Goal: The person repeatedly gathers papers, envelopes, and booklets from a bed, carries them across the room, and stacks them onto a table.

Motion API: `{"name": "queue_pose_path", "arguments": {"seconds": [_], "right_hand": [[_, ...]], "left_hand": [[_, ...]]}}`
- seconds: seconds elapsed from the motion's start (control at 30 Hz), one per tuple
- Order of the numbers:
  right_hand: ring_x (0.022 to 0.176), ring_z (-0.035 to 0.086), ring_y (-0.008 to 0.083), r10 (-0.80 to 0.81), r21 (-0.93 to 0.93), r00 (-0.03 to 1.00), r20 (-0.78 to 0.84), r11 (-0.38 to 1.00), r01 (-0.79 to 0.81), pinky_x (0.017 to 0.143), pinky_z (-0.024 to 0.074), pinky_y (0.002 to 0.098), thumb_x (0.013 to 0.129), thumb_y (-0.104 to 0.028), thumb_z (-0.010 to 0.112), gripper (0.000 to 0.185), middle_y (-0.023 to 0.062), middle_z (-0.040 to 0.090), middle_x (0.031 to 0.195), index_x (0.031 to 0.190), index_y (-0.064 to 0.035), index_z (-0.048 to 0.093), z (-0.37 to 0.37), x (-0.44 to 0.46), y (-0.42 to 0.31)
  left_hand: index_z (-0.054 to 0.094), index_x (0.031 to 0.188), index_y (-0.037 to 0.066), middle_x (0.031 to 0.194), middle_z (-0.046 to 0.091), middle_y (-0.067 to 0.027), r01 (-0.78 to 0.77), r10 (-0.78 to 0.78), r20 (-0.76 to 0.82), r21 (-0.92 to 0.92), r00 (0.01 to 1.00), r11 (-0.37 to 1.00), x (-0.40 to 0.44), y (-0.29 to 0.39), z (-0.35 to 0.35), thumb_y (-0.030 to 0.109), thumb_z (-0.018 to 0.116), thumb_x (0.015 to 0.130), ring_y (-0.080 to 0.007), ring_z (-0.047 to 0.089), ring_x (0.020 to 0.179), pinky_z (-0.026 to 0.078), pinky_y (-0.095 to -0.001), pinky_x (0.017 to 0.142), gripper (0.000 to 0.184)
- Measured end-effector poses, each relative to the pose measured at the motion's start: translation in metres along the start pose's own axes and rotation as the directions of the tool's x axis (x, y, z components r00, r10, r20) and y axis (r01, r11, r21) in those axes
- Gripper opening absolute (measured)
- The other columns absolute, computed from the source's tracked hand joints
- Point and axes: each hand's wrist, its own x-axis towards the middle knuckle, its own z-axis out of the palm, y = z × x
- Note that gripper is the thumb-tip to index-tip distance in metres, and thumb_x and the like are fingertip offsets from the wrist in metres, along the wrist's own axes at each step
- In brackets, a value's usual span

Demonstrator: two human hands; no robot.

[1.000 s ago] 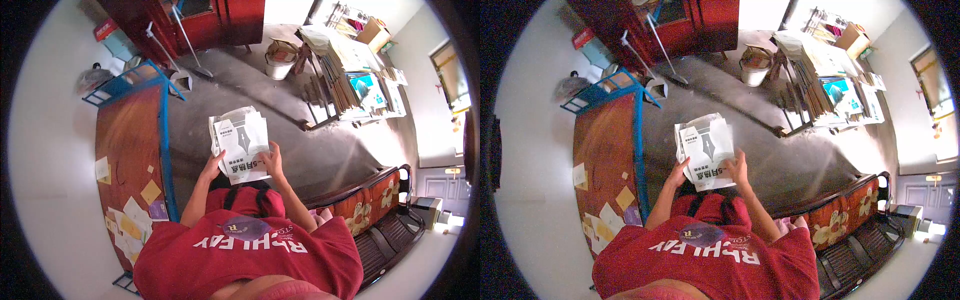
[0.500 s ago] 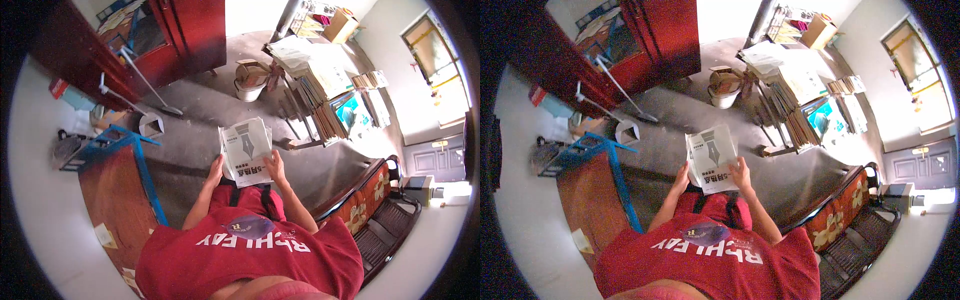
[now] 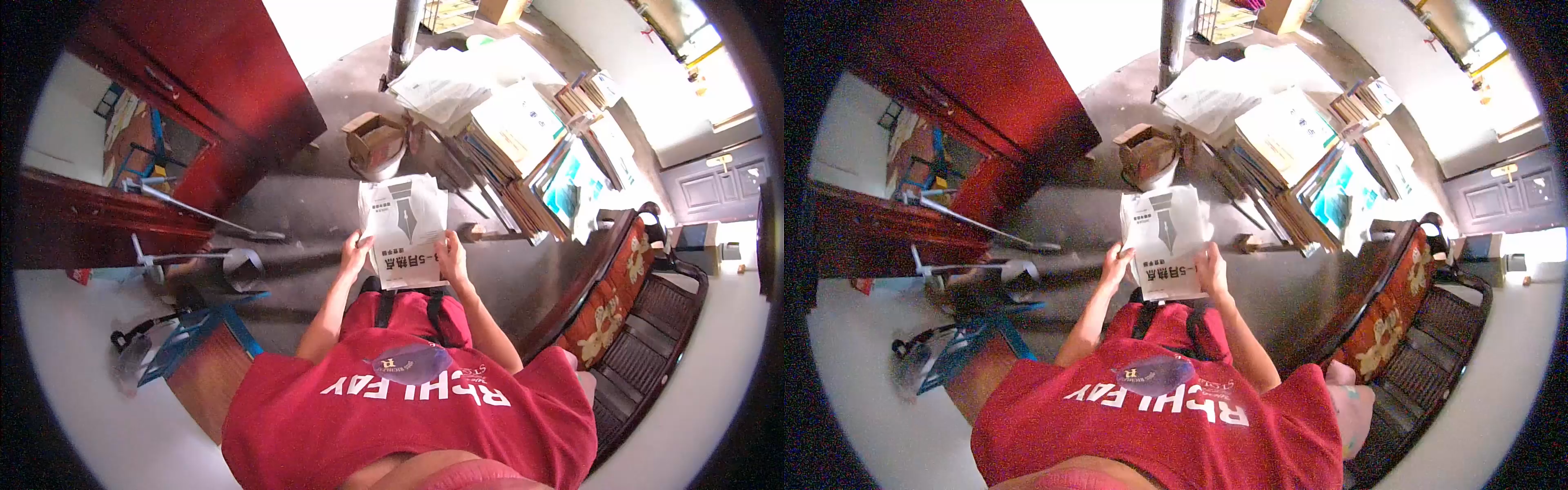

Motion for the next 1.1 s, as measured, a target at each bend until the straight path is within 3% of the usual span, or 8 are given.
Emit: {"name": "queue_pose_path", "arguments": {"seconds": [0.1,0.17,0.37,0.43,0.53,0.7,0.97,1.1], "right_hand": [[0.061,0.052,0.0171,0.074,0.120,0.995,0.072,0.989,-0.082,0.055,0.0424,0.0322,0.078,-0.013,0.052,0.027,0.0163,0.056,0.070,0.101,-0.0004,0.046,-0.007,0.055,-0.048],[0.061,0.054,0.0338,0.017,-0.079,0.999,0.028,0.997,-0.015,0.057,0.0429,0.0395,0.077,-0.018,0.054,0.030,0.0218,0.054,0.068,0.099,-0.0003,0.046,0.002,0.099,-0.030],[0.076,0.053,0.0431,0.122,-0.177,0.989,0.078,0.978,-0.107,0.070,0.0429,0.0461,0.075,-0.015,0.050,0.027,0.0273,0.055,0.078,0.097,0.0002,0.044,0.007,0.196,-0.039],[0.079,0.051,0.0468,0.054,-0.007,0.993,0.106,0.999,-0.054,0.070,0.0396,0.0505,0.074,-0.009,0.044,0.025,0.0287,0.052,0.083,0.097,0.0009,0.042,0.004,0.222,-0.039],[0.076,0.054,0.0401,0.090,-0.025,0.991,0.097,0.996,-0.088,0.067,0.0422,0.0440,0.073,-0.006,0.045,0.028,0.0261,0.053,0.079,0.100,-0.0007,0.041,0.004,0.253,-0.040],[0.085,0.052,0.0383,0.004,-0.114,0.997,-0.077,0.993,-0.013,0.076,0.0408,0.0402,0.074,-0.004,0.042,0.034,0.0272,0.051,0.093,0.107,0.0029,0.038,0.010,0.292,-0.056],[0.095,0.047,0.0421,0.268,0.274,0.897,-0.353,0.946,-0.175,0.083,0.0372,0.0410,0.075,-0.002,0.041,0.040,0.0308,0.046,0.101,0.114,0.0054,0.033,0.002,0.359,-0.096],[0.103,0.040,0.0428,0.238,0.379,0.872,-0.427,0.923,-0.066,0.090,0.0320,0.0429,0.074,-0.005,0.047,0.053,0.0313,0.042,0.108,0.121,0.0074,0.027,0.003,0.374,-0.107]], "left_hand": [[0.052,0.102,-0.002,0.091,0.058,-0.0062,-0.019,0.018,-0.081,-0.006,0.997,1.000,0.048,0.030,0.004,0.018,0.057,0.080,-0.0124,0.053,0.082,0.043,-0.0253,0.072,0.030],[0.053,0.104,-0.001,0.092,0.061,-0.0093,-0.081,0.071,-0.174,-0.054,0.982,0.995,0.087,0.040,0.009,0.015,0.056,0.078,-0.0133,0.055,0.083,0.042,-0.0272,0.071,0.031],[0.050,0.109,-0.003,0.094,0.060,-0.0151,-0.009,0.030,-0.151,0.139,0.988,0.990,0.186,0.072,0.020,0.017,0.058,0.075,-0.0194,0.057,0.084,0.044,-0.0290,0.072,0.040],[0.049,0.108,-0.004,0.092,0.060,-0.0180,-0.182,0.274,-0.254,0.331,0.928,0.926,0.224,0.080,0.023,0.018,0.058,0.074,-0.0224,0.058,0.083,0.044,-0.0305,0.071,0.041],[0.050,0.099,-0.002,0.086,0.060,-0.0189,-0.243,0.254,-0.007,0.261,0.967,0.934,0.261,0.140,0.029,0.017,0.057,0.074,-0.0274,0.059,0.081,0.045,-0.0349,0.068,0.032],[0.048,0.100,-0.001,0.086,0.057,-0.0234,-0.389,0.463,0.006,0.554,0.886,0.736,0.318,0.199,0.059,0.017,0.053,0.077,-0.0381,0.054,0.083,0.043,-0.0419,0.070,0.029],[0.038,0.115,-0.007,0.105,0.049,-0.0286,-0.543,0.526,0.210,0.554,0.824,0.631,0.424,0.235,0.104,0.021,0.054,0.079,-0.0404,0.048,0.099,0.039,-0.0424,0.084,0.049],[0.025,0.126,-0.005,0.126,0.027,-0.0307,-0.647,0.621,0.382,0.711,0.684,0.276,0.426,0.244,0.116,0.016,0.051,0.079,-0.0394,0.030,0.118,0.028,-0.0397,0.098,0.058]]}}
